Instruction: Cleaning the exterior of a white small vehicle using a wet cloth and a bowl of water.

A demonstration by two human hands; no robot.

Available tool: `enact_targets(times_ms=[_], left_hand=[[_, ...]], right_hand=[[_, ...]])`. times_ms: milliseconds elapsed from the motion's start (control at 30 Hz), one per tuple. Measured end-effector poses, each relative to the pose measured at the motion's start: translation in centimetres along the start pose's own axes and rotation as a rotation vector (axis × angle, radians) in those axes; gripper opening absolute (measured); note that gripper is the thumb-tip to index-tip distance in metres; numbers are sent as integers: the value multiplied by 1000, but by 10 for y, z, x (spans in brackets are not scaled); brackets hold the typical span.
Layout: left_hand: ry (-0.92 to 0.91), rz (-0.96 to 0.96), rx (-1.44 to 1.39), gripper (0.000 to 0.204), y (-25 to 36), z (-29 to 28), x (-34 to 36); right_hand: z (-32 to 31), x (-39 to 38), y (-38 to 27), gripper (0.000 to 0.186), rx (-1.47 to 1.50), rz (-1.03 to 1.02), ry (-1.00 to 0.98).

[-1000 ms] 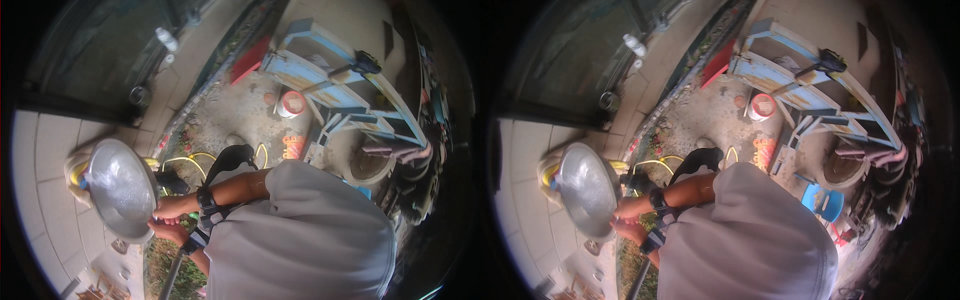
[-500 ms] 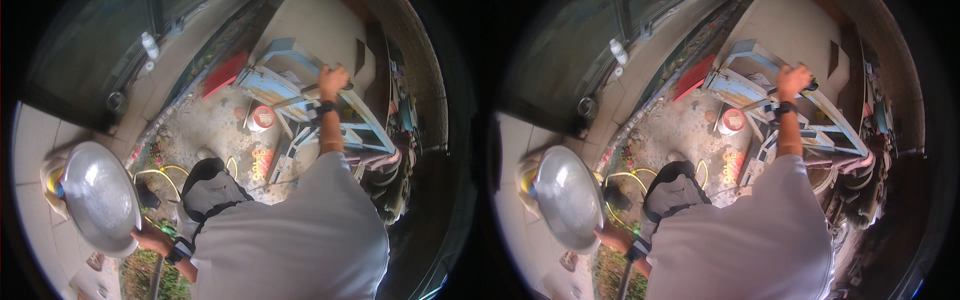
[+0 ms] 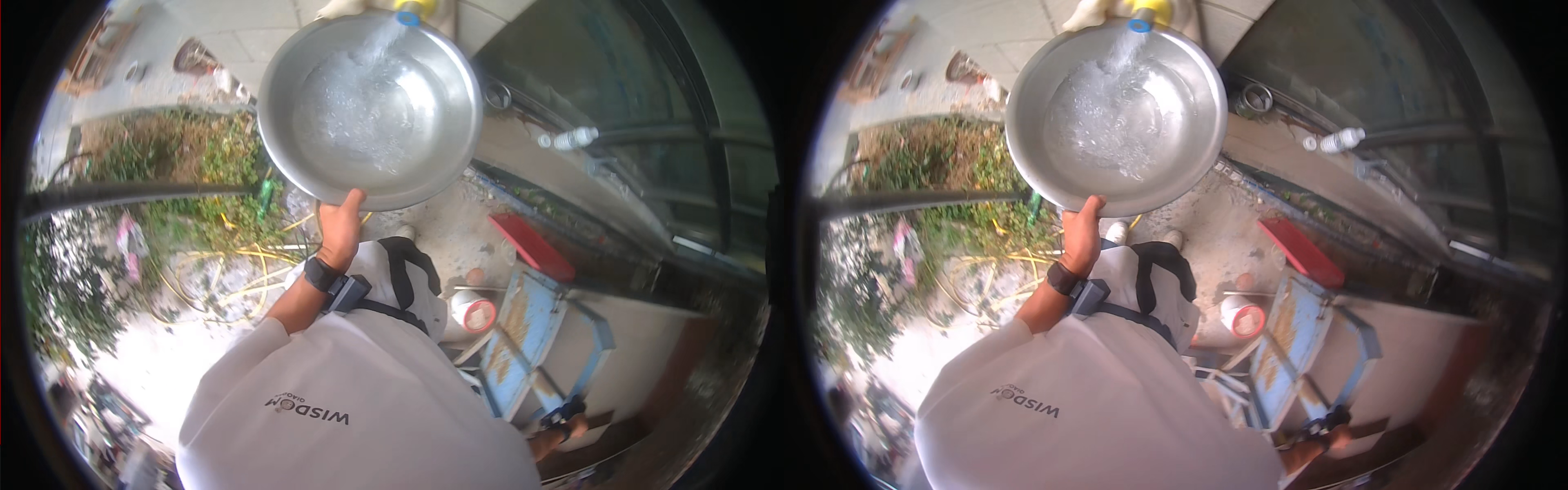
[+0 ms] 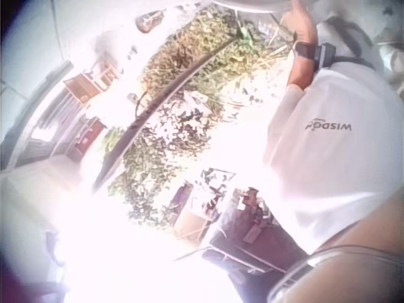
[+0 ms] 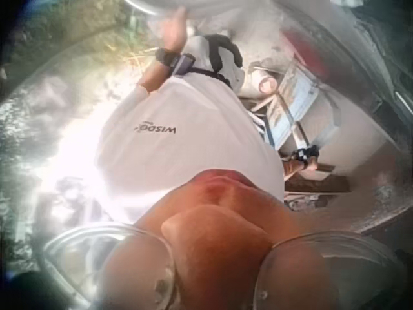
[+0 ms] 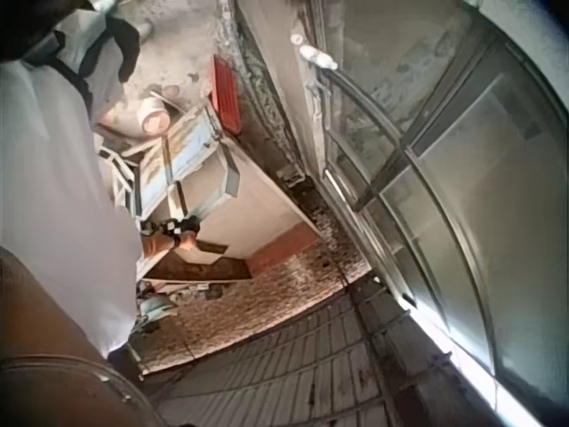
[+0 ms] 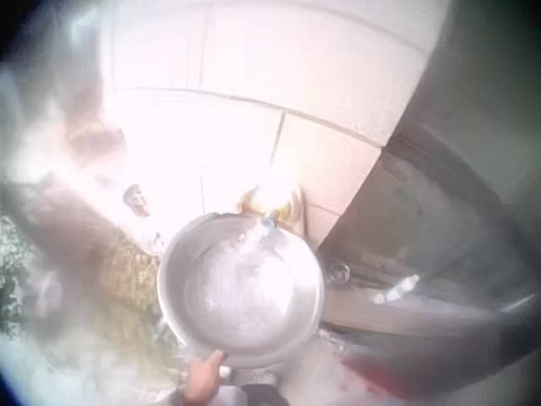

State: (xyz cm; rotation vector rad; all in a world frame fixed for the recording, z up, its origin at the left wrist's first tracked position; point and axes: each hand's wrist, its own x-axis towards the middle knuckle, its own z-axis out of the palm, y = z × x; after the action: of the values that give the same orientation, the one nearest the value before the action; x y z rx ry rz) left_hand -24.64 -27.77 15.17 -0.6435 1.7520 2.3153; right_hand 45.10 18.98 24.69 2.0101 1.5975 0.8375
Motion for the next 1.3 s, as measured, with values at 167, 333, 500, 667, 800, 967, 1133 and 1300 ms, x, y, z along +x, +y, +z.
enact_targets(times_ms=[167,333,500,667,800,967,1133,1300], left_hand=[[-67,-52,37,25,2,4,2],[-64,-129,49,28,10,0,7],[-48,-136,32,28,5,2,6],[-53,-193,-33,27,16,1,1],[-62,-157,6,28,7,-2,4],[-14,-172,33,29,5,-4,4],[-41,-151,2,27,4,-2,5],[-55,-138,4,27,14,-4,4]], right_hand=[[-176,-83,-131,33,1042,186,359],[-359,-188,-272,29,2151,-365,28],[-495,-310,-389,25,2281,-849,-582],[-557,-384,-469,19,1387,-1599,-606],[-573,-411,-505,15,1074,-1950,-200],[-584,-420,-520,9,1308,-1769,108],[-573,-417,-527,15,1069,-2072,466],[-574,-409,-500,29,638,-2056,-178]])
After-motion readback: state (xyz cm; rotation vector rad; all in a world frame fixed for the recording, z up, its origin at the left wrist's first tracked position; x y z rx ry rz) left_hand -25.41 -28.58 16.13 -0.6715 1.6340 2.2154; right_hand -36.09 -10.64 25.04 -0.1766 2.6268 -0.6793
